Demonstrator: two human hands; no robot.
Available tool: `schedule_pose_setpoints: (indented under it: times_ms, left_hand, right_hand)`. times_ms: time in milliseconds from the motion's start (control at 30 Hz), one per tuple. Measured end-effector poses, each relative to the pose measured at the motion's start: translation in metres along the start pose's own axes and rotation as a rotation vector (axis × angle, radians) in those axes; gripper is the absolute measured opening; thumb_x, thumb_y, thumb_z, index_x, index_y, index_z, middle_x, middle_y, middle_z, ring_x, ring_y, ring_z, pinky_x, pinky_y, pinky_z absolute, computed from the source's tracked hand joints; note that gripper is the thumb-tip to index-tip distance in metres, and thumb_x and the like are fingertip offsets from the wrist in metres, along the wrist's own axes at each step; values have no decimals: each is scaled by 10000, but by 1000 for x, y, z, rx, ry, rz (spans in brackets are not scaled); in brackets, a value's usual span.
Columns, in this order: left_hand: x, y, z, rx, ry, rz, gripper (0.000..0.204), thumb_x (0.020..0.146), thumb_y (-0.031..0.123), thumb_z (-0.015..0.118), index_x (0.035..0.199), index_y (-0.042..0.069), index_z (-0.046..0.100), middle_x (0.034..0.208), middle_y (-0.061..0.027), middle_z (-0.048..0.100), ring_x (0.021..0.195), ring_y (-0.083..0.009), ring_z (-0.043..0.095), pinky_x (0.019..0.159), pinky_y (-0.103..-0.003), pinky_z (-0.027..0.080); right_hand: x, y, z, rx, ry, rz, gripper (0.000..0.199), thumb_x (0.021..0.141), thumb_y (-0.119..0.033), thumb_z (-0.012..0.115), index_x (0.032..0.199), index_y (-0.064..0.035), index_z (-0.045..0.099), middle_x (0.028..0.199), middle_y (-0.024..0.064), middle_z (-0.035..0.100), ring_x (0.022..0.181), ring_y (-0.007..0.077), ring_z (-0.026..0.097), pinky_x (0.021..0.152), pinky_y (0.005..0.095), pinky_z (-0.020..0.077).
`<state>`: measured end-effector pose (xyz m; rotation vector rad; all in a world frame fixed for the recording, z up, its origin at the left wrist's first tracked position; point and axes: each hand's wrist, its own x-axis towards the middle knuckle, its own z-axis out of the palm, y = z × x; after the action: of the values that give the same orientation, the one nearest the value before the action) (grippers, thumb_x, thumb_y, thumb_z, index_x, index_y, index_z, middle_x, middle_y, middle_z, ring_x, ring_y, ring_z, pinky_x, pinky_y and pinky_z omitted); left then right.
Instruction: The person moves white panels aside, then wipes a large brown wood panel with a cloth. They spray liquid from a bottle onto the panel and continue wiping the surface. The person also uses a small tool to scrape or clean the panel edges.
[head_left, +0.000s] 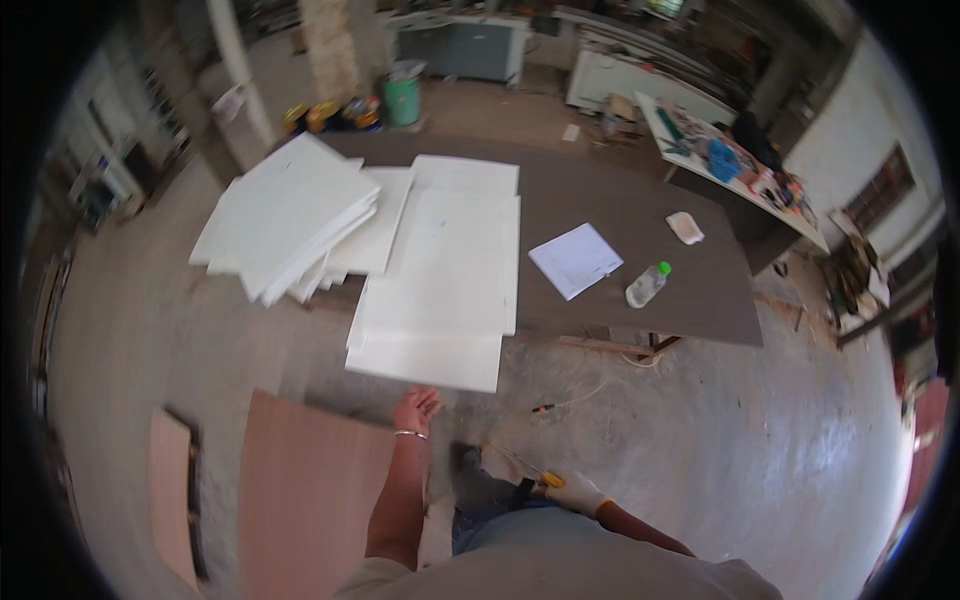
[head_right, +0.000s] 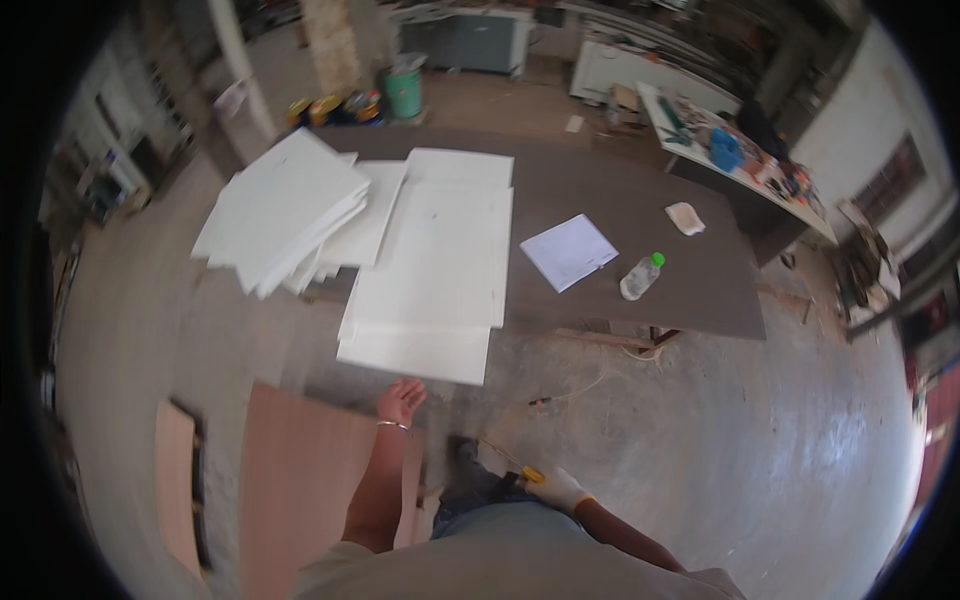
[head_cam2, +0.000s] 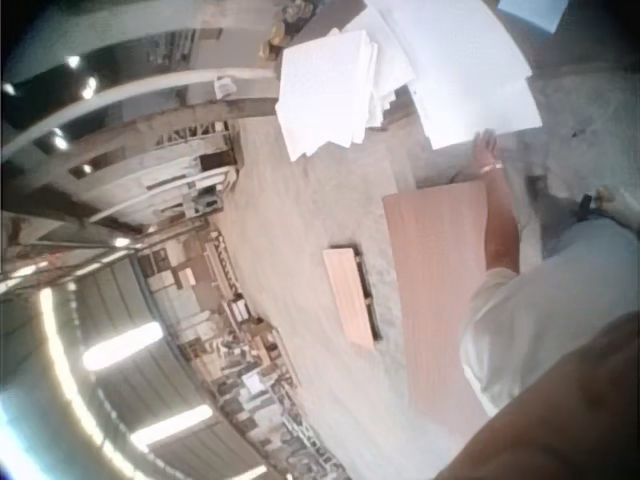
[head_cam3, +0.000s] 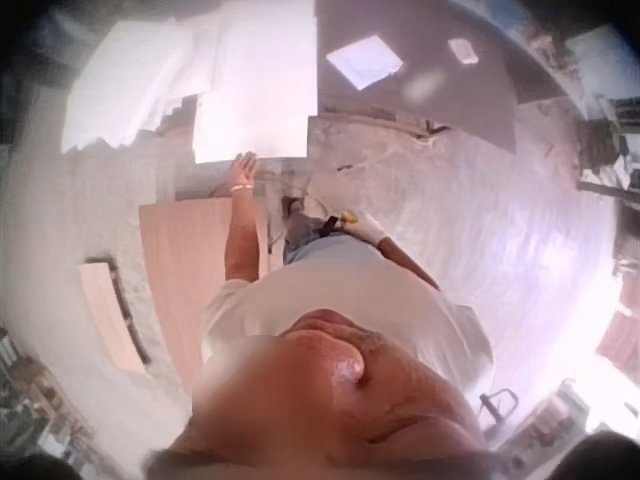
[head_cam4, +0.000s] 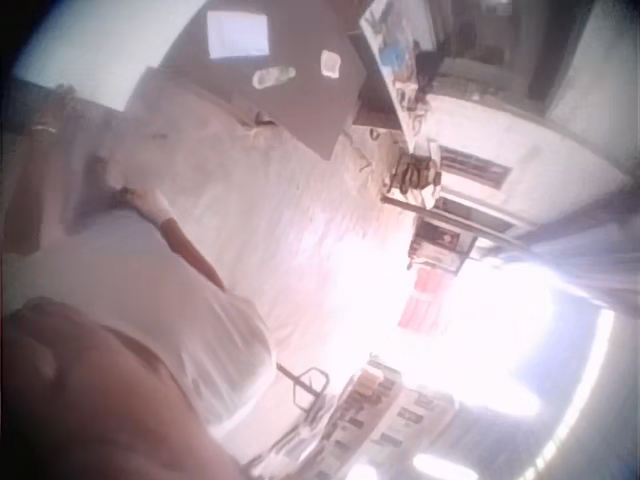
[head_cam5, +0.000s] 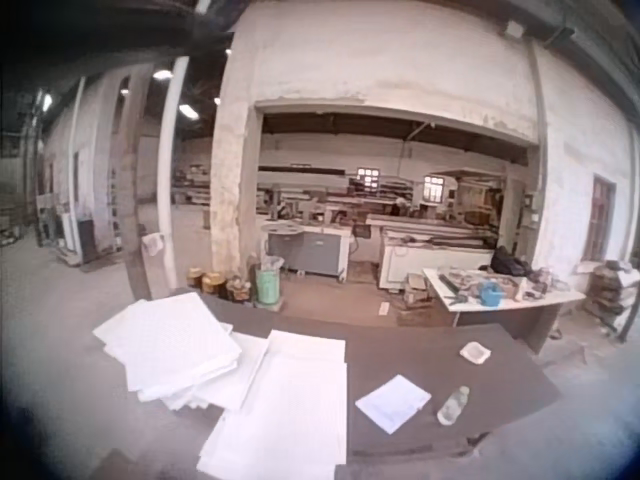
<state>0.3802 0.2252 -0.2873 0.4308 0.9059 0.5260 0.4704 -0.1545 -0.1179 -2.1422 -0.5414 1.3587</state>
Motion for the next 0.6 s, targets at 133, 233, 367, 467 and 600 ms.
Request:
schedule_pose_setpoints:
  times_ms: [133, 233, 367, 467, 600]
  left_hand:
    - [-119, -76, -57, -40, 25, -175, 326, 980, 266, 508, 1216, 44, 550, 1091, -182, 682, 928, -304, 696, 796, -469, 584]
    - [-207, -136, -86, -231, 212, -43, 322, 986, 252, 489, 1227, 45, 537, 1083, -178, 683, 889, -307, 697, 784, -464, 584]
    - [-342, -207, -145, -442, 560, 209, 332, 977, 165, 494, 1294, 70, 489, 1072, -145, 674, 909, -293, 687, 720, -437, 576]
    - [-430, -253, -162, -549, 752, 267, 329, 971, 151, 501, 1288, 64, 494, 1075, -128, 665, 913, -267, 671, 712, -428, 578]
    - [-516, -312, -195, -670, 906, 408, 296, 961, 136, 488, 1231, 22, 534, 1048, -127, 656, 892, -243, 644, 735, -433, 586]
  right_hand:
    - [24, 11, 13, -320, -263, -110, 381, 866, -378, 644, 1125, -98, 654, 1033, 164, 704, 957, 336, 671, 844, 418, 501]
    - [27, 26, 33, -648, -354, -251, 434, 894, -469, 599, 1125, -104, 642, 1060, 190, 694, 988, 384, 654, 849, 460, 498]
    - [-8, 52, 93, -935, -663, -400, 489, 921, -517, 548, 1136, -85, 634, 1098, 219, 676, 1045, 417, 628, 873, 496, 486]
    - [-42, 77, 133, -1003, -829, -532, 451, 923, -489, 560, 1070, -71, 642, 1032, 218, 683, 975, 425, 635, 825, 495, 485]
    - [-55, 112, 187, -939, -1085, -575, 329, 881, -357, 679, 969, -41, 658, 885, 144, 699, 801, 285, 654, 735, 407, 495]
